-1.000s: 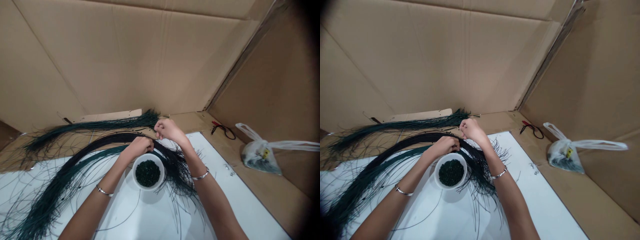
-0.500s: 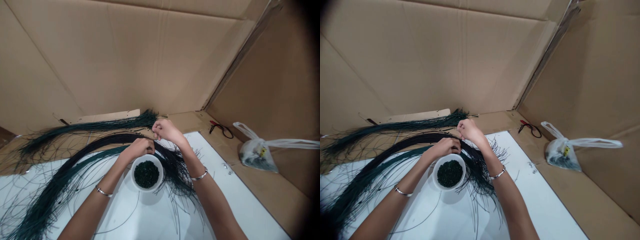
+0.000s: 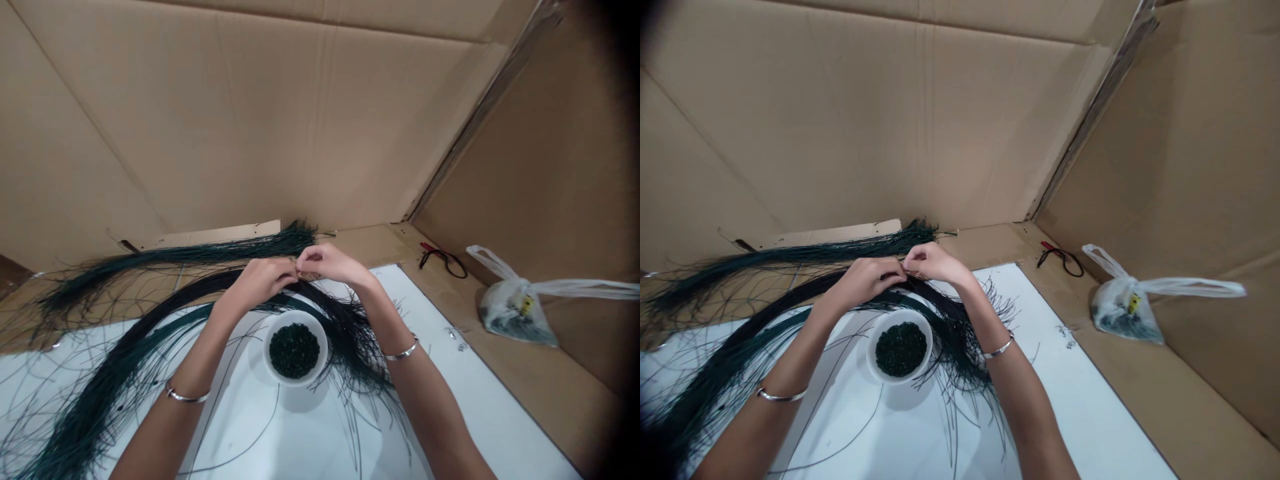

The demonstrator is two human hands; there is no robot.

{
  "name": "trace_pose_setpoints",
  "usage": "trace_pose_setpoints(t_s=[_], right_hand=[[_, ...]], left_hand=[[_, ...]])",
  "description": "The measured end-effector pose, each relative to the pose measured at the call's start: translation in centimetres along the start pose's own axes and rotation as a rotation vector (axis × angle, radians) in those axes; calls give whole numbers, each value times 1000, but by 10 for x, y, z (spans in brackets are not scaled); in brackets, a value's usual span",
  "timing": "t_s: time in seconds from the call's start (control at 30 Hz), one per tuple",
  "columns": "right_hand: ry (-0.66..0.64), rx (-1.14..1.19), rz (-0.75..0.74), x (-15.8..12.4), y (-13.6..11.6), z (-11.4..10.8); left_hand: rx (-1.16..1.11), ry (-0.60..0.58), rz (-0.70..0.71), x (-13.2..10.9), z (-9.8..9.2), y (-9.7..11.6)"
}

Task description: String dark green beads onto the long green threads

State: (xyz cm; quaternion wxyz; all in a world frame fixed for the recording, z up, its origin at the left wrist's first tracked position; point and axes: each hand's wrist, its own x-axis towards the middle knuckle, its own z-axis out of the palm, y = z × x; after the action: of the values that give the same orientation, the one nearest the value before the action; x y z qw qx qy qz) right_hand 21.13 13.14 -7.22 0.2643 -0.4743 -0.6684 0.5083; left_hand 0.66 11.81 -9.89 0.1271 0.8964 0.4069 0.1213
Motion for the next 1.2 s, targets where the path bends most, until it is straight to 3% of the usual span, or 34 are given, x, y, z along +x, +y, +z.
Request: trace_pose_setpoints(t_s=[0.27,0.53,0.67,0.77,0.83,0.97,1.0,1.1,1.2], right_hand=[[-234,311,42,-8,-7,-1],[-277,448,-14,-8,-7,-2],[-281,514,-36,-4,-3,0],[-281,567,-54,-2,-1,3],[-277,598,-63,-1,1,5],[-253,651,-92,0,3,8],[-249,660,-96,0,3,9],[-252,683,-88,2,3,11],[-242,716,-70,4,1,14]], left_hand=[[91,271,-152,-27,-40,-16],[214,563,-266,-48,-56,-35],[282,767,-250,-56,-63,-38],[319,847,-141,-55,-69,-18],[344,822,5,-50,-69,6],[387,566,387,-34,-52,57],[400,530,428,-30,-46,65],[433,501,472,-21,-31,75],[437,507,496,-19,-27,70]])
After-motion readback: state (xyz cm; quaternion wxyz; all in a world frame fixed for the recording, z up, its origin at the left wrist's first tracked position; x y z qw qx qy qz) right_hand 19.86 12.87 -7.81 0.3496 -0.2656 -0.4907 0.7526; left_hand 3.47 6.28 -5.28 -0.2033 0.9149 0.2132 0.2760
